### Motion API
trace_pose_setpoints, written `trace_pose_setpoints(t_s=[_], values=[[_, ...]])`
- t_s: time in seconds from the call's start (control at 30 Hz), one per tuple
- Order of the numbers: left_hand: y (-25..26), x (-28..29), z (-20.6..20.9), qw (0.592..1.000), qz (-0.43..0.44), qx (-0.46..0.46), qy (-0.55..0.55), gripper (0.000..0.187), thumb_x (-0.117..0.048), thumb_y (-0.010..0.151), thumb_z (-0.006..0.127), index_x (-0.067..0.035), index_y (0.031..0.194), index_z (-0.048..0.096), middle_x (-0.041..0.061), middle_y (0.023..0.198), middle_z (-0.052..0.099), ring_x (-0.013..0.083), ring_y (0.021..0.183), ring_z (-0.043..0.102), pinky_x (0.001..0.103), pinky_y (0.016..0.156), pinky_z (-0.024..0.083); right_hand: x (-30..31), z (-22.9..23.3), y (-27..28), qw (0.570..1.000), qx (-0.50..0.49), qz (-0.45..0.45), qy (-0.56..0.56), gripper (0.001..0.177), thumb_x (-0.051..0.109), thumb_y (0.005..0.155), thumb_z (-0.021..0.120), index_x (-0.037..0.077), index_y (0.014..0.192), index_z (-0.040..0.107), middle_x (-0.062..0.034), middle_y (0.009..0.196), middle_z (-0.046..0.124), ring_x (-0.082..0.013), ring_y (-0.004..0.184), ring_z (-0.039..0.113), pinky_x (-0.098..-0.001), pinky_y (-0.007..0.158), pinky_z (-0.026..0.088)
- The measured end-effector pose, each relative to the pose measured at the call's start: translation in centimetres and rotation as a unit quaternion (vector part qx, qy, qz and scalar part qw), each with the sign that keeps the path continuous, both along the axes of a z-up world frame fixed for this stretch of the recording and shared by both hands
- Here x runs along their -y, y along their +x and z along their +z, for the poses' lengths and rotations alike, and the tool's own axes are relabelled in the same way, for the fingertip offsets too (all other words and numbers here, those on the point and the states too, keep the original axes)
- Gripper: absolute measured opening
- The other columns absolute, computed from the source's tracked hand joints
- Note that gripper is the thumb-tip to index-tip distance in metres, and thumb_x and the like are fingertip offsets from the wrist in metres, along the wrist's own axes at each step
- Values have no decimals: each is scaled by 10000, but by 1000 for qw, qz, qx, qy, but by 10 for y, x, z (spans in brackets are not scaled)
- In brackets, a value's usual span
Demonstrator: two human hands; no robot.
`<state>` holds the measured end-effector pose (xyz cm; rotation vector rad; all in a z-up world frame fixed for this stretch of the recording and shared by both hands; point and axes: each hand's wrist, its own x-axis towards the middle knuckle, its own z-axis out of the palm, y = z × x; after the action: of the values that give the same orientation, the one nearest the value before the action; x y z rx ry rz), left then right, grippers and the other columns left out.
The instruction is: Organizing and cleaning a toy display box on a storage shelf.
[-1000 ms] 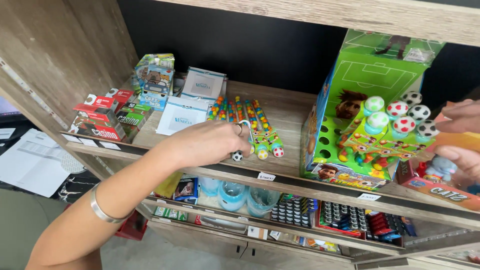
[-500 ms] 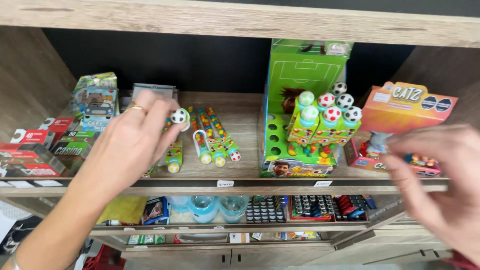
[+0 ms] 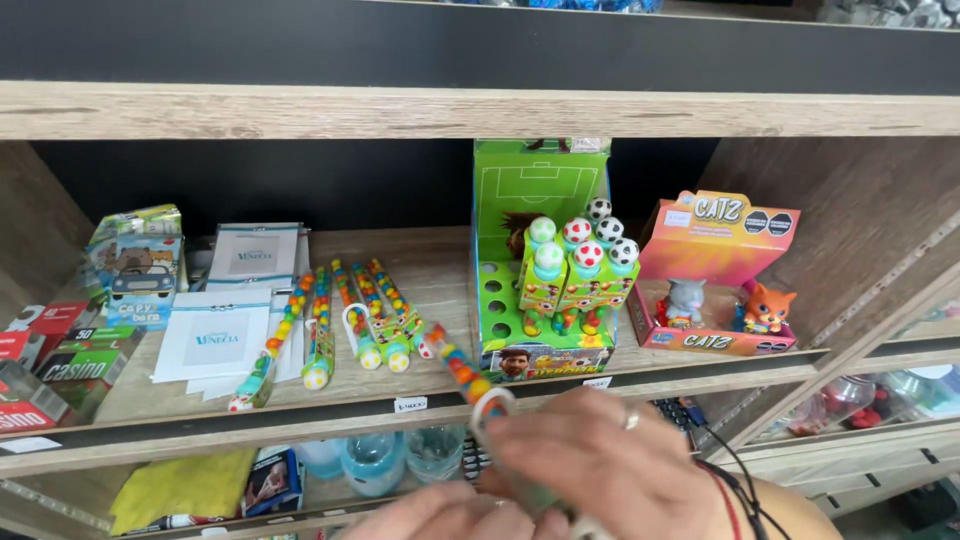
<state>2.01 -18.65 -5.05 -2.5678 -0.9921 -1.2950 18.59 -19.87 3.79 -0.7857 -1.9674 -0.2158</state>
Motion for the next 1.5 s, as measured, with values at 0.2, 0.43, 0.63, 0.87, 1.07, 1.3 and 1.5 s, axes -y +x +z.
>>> trace_pose_setpoints(t_s=[0.2, 0.43, 0.63, 0.87, 1.07, 1.3, 1.5], values=[[-22, -46, 86, 982, -130, -9, 134, 336, -356, 886, 816, -105, 1082, 708, 42, 1019, 673, 147, 817, 692, 323, 793, 597, 9, -46, 122, 971, -180, -135, 78, 496, 143, 924, 661, 77, 1291, 333, -112, 1093, 618, -221, 1019, 741, -338, 919, 663], [-2, -108, 54, 976, -140, -106, 129, 492, -314, 852, 755, -5, 1205, 607, 127, 1214, 576, 277, 1049, 550, 422, 966, 426, -41, -20, 156, 945, -278, -129, 118, 226, 120, 1250, 459, 126, 1384, 278, -203, 1360, 537, -245, 1240, 568, -301, 1083, 458], [20, -128, 24, 971, -114, -164, 132, 448, -350, 835, 738, -42, 1135, 609, 110, 1164, 609, 272, 1071, 540, 451, 981, 381, -102, 5, 158, 969, -208, -122, 48, 201, 38, 1152, 497, 25, 1278, 341, -197, 1209, 640, -179, 904, 560, -279, 806, 478], [29, -135, 11, 965, -83, -177, 176, 375, -327, 861, 707, -44, 1096, 635, 104, 1097, 604, 268, 1064, 535, 457, 987, 372, -149, 35, 158, 979, -34, -193, -58, 180, 54, 1070, 548, -65, 1181, 625, -121, 932, 712, -231, 692, 589, -360, 644, 468], [29, -136, 9, 974, -129, -115, 147, 406, -343, 844, 775, -55, 1086, 622, 105, 1121, 606, 264, 1085, 538, 443, 969, 378, -172, 59, 163, 945, 25, -198, -259, 316, 211, 977, 663, 30, 1235, 685, -63, 1073, 776, -180, 781, 679, -320, 671, 535], [30, -141, 4, 974, -142, -92, 153, 396, -325, 867, 765, -47, 1108, 619, 103, 1144, 600, 258, 1080, 538, 443, 957, 386, -170, 73, 160, 948, 135, -218, -191, 288, 258, 962, 677, 43, 1143, 740, -54, 1031, 793, -230, 742, 719, -360, 628, 555], [33, -142, 4, 973, -142, -95, 152, 390, -314, 872, 757, -40, 1117, 627, 106, 1165, 610, 263, 1094, 545, 443, 962, 388, -178, 63, 166, 948, 144, -218, -181, 282, 262, 965, 681, 49, 1140, 743, -56, 1002, 796, -240, 709, 710, -368, 612, 536]])
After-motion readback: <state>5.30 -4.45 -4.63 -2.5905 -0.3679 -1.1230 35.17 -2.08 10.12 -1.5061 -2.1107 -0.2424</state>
